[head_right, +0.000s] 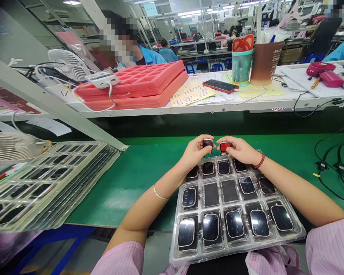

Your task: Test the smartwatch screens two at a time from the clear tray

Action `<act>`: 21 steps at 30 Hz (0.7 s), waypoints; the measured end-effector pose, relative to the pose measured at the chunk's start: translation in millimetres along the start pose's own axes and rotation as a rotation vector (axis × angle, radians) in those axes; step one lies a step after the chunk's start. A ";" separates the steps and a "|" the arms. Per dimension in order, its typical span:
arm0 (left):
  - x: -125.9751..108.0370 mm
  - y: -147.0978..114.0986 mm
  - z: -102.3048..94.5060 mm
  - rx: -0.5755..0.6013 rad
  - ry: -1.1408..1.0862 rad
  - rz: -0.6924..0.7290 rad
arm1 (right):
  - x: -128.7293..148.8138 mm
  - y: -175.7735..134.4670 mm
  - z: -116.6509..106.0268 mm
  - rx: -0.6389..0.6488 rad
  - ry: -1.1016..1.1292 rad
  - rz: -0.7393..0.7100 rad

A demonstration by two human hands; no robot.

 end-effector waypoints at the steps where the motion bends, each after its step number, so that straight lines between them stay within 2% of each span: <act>1: -0.1 -0.1 0.2 0.005 -0.002 -0.006 | 0.1 0.2 0.0 0.001 -0.003 -0.001; 5: -2.1 -1.1 0.4 0.025 -0.019 -0.022 | 2.1 1.1 0.4 -0.001 -0.008 0.004; 11: -1.2 -0.1 -0.7 0.049 -0.032 -0.057 | 3.6 0.4 -0.7 -0.035 0.067 0.089; 21: 1.2 1.4 -0.5 0.034 -0.062 -0.086 | 3.5 0.2 2.6 -0.046 0.074 0.046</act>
Point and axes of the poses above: each hand's wrist, its own y-axis towards the middle knuckle, its own z-axis out of the palm, x = y × z, the point moved 2 cm from there along y, towards the middle knuckle, and after that the axes turned 15 degrees about y, right-handed, at the moved point
